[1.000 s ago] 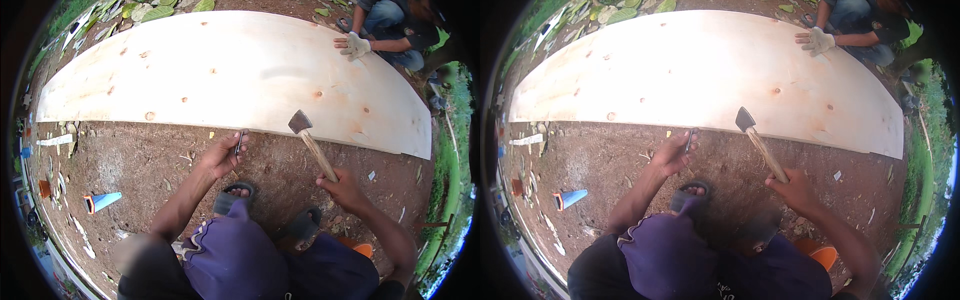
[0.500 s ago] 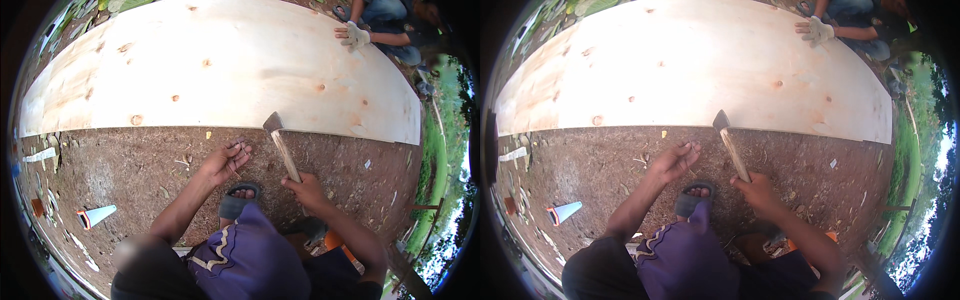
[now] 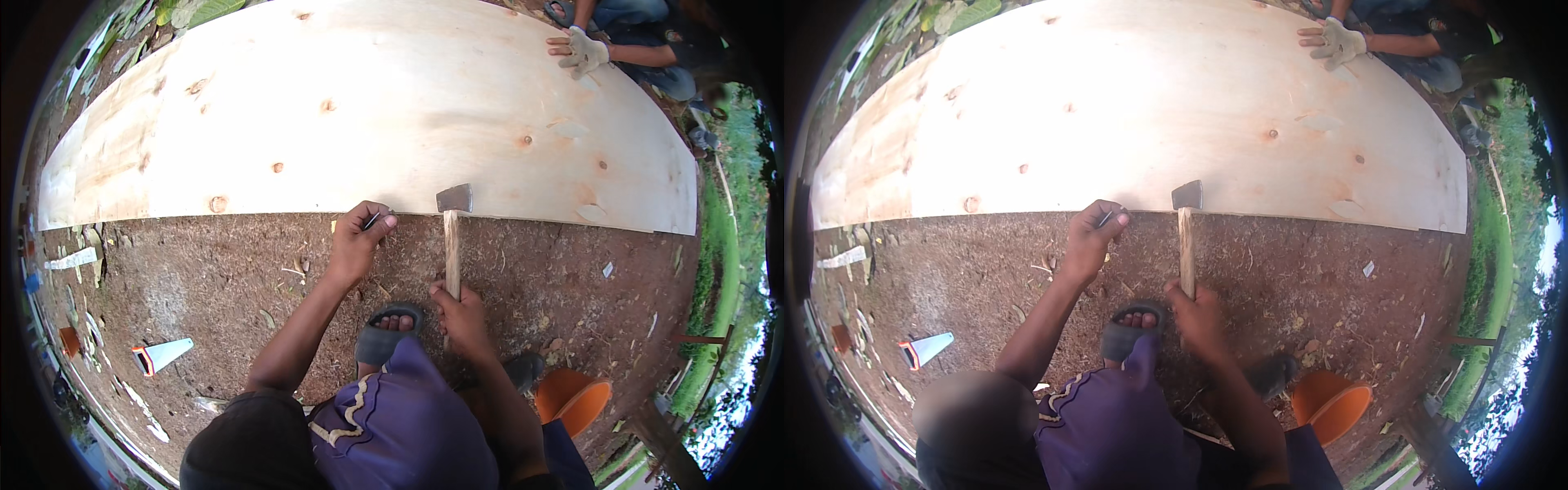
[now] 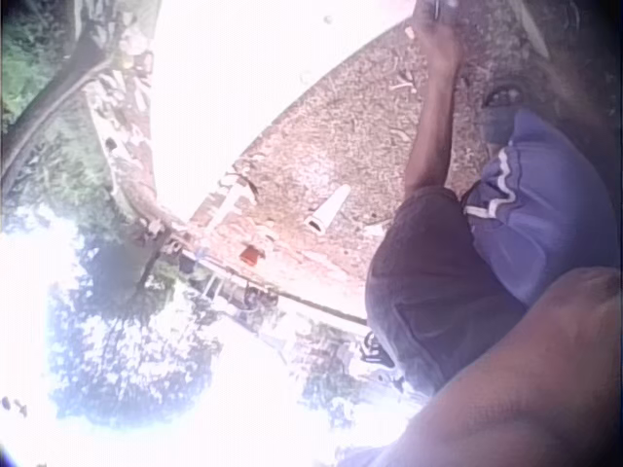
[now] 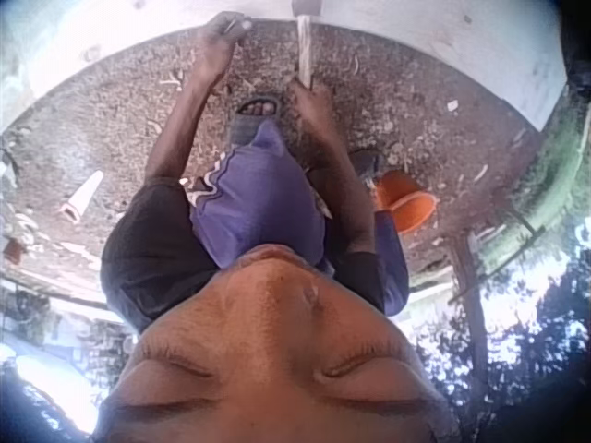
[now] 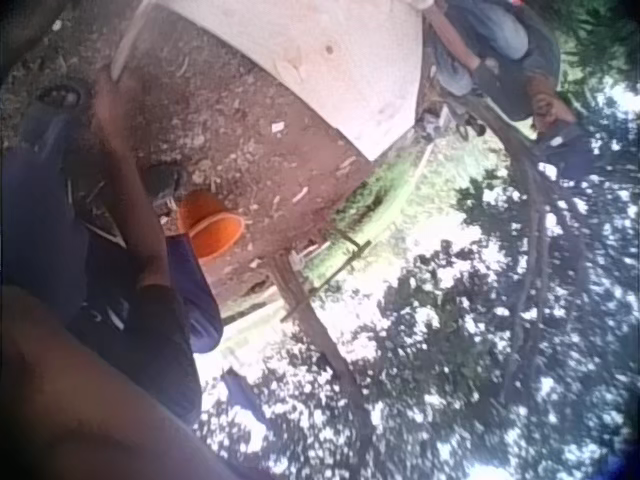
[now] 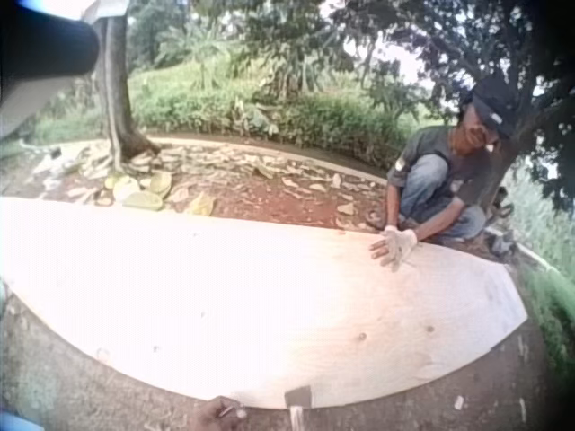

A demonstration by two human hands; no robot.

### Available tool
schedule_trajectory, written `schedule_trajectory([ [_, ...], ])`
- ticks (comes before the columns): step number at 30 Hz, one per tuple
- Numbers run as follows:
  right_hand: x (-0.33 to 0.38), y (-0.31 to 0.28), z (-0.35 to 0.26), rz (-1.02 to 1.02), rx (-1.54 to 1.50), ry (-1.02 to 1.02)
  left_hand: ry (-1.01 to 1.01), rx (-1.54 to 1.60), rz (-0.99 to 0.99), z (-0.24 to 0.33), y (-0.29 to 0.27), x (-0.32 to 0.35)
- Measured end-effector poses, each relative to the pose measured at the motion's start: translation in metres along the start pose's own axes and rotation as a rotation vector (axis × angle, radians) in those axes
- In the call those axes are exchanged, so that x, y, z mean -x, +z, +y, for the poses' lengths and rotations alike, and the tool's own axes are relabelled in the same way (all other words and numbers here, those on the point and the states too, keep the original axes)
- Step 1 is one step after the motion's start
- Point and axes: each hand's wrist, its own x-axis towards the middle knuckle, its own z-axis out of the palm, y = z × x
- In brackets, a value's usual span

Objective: The person assembles a wooden structure by positioning planks and hammering nails into a large plywood sheet. They retrieve nails from a bucket, align the wood pieces, and secure them with a hammer while another person assists by holding the plywood.

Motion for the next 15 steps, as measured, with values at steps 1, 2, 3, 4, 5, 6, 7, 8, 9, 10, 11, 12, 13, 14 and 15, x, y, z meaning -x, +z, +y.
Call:
schedule_trajectory([
  [1, 0.001, 0.001, 0.001, 0.011, 0.001, -0.005, 0.063, -0.138, 0.054, 0.006, 0.002, -0.003],
  [2, 0.001, 0.0, 0.002, 0.006, -0.001, -0.005, 0.136, -0.127, 0.105, 0.0, 0.004, -0.011],
  [3, 0.002, 0.0, 0.003, 0.0, -0.003, -0.006, 0.154, -0.153, 0.126, 0.002, 0.006, -0.015],
  [4, 0.002, 0.0, 0.004, -0.007, -0.005, -0.006, 0.173, -0.179, 0.147, 0.004, 0.007, -0.017],
  [5, 0.002, 0.0, 0.005, -0.008, 0.012, -0.03, 0.191, -0.206, 0.168, 0.006, 0.009, -0.019],
  [6, 0.0, -0.001, 0.008, -0.008, 0.03, -0.054, 0.199, -0.252, 0.182, 0.007, 0.011, -0.021],
  [7, -0.001, -0.002, 0.011, -0.007, 0.049, -0.078, 0.207, -0.298, 0.196, 0.009, 0.014, -0.023],
  [8, -0.003, -0.003, 0.014, -0.009, 0.073, -0.089, 0.215, -0.345, 0.209, 0.009, 0.015, -0.023],
  [9, -0.004, -0.004, 0.017, -0.011, 0.097, -0.1, 0.235, -0.381, 0.212, 0.009, 0.014, -0.024],
  [10, -0.004, -0.005, 0.018, -0.014, 0.121, -0.111, 0.254, -0.418, 0.215, 0.007, 0.013, -0.025],
  [11, -0.004, -0.005, 0.018, -0.013, 0.141, -0.099, 0.274, -0.455, 0.218, 0.005, 0.011, -0.025],
  [12, -0.002, -0.005, 0.014, -0.01, 0.162, -0.088, 0.281, -0.456, 0.216, 0.004, 0.011, -0.026],
  [13, 0.0, -0.006, 0.012, -0.007, 0.183, -0.076, 0.288, -0.457, 0.214, 0.002, 0.011, -0.027],
  [14, -0.001, -0.006, 0.013, -0.008, 0.193, -0.087, 0.295, -0.458, 0.213, 0.001, 0.011, -0.028],
  [15, -0.003, -0.006, 0.015, -0.008, 0.203, -0.098, 0.354, -0.487, 0.211, -0.001, 0.011, -0.028],
])
